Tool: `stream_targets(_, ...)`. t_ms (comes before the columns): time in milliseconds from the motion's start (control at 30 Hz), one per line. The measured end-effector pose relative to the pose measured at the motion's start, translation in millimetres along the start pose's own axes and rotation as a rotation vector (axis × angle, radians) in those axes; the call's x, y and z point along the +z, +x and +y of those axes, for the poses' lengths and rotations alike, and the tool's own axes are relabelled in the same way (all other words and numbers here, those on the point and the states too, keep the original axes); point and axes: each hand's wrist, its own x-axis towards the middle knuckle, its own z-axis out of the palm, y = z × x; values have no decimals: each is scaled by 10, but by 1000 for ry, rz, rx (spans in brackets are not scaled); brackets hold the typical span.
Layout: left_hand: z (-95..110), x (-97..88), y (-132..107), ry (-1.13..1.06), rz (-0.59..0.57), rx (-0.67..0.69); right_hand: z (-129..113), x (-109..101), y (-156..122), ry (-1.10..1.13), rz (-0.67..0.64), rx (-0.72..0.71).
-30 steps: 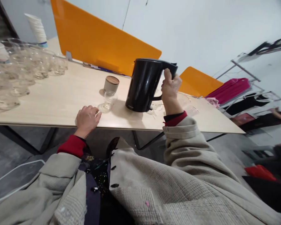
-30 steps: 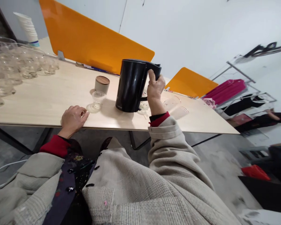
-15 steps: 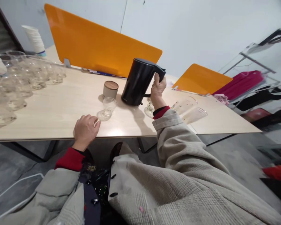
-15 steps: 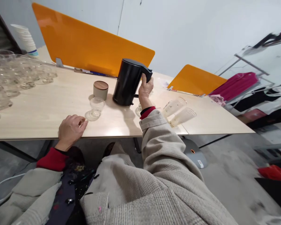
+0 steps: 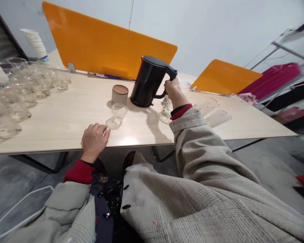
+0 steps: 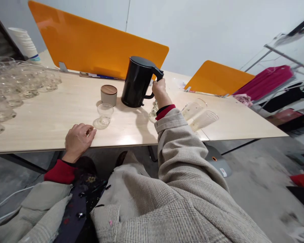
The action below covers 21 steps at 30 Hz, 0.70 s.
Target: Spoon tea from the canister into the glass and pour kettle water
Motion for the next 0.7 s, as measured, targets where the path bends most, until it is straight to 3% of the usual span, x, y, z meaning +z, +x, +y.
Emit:
stream_targets(67,2,-10,2,-11,-7,-3,-67,-57,33,-54,-14,168)
stream_targets(167,3,-13,1,-9,-8,-1,-155,-129,42,-88,-48,269)
stream_targets(467,18,-50,13,7,-38,-11,-180,-230,58,-75,-129,270)
stream_targets(600,15,-47,15,-17,-28,-17,-163,-317,-119,-92,-83,69)
stream_targets(700,-6,-34,14,-67,-10,-33,-132,-352,-566,-174,-45,-179)
